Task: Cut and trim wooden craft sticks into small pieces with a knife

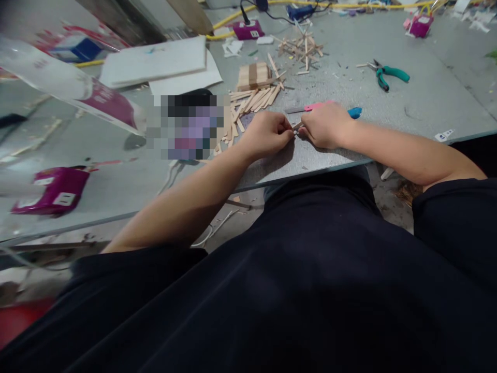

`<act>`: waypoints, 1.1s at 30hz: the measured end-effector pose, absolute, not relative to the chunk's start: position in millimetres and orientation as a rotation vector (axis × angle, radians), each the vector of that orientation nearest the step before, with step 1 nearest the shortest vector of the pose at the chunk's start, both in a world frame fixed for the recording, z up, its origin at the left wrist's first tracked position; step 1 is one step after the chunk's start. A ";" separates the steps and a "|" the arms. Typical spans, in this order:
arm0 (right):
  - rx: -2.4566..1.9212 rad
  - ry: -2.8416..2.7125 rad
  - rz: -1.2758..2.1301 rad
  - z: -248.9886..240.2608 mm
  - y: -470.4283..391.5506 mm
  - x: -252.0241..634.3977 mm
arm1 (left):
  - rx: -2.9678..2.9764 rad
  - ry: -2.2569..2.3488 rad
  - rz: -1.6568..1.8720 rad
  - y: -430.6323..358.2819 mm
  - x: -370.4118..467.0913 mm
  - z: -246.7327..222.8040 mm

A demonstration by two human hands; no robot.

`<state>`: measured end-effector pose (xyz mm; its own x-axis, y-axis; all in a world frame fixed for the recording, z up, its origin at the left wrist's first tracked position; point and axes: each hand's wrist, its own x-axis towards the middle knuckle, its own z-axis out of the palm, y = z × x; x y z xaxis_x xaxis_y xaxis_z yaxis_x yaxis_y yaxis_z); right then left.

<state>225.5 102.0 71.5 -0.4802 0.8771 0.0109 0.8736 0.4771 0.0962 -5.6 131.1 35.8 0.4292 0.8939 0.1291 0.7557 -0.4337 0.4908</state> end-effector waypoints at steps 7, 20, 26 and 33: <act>1.596 2.656 0.155 70.1 100.5 223.9 | 2.303 1.389 0.578 133.6 -4.7 32.6; 1.596 2.710 0.162 61.3 106.8 225.3 | 2.259 1.355 0.604 138.5 -4.2 32.5; 1.583 2.828 0.004 52.2 120.0 234.9 | 2.145 1.300 0.606 138.5 -5.8 33.4; 1.407 2.750 0.077 60.8 127.9 246.0 | 1.953 1.190 0.524 150.3 -12.0 30.3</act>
<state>246.0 127.9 60.8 -0.5842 0.8113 -0.0232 0.8087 0.5843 0.0679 -12.0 150.3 30.3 0.4777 0.8773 -0.0460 0.5584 -0.2628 0.7868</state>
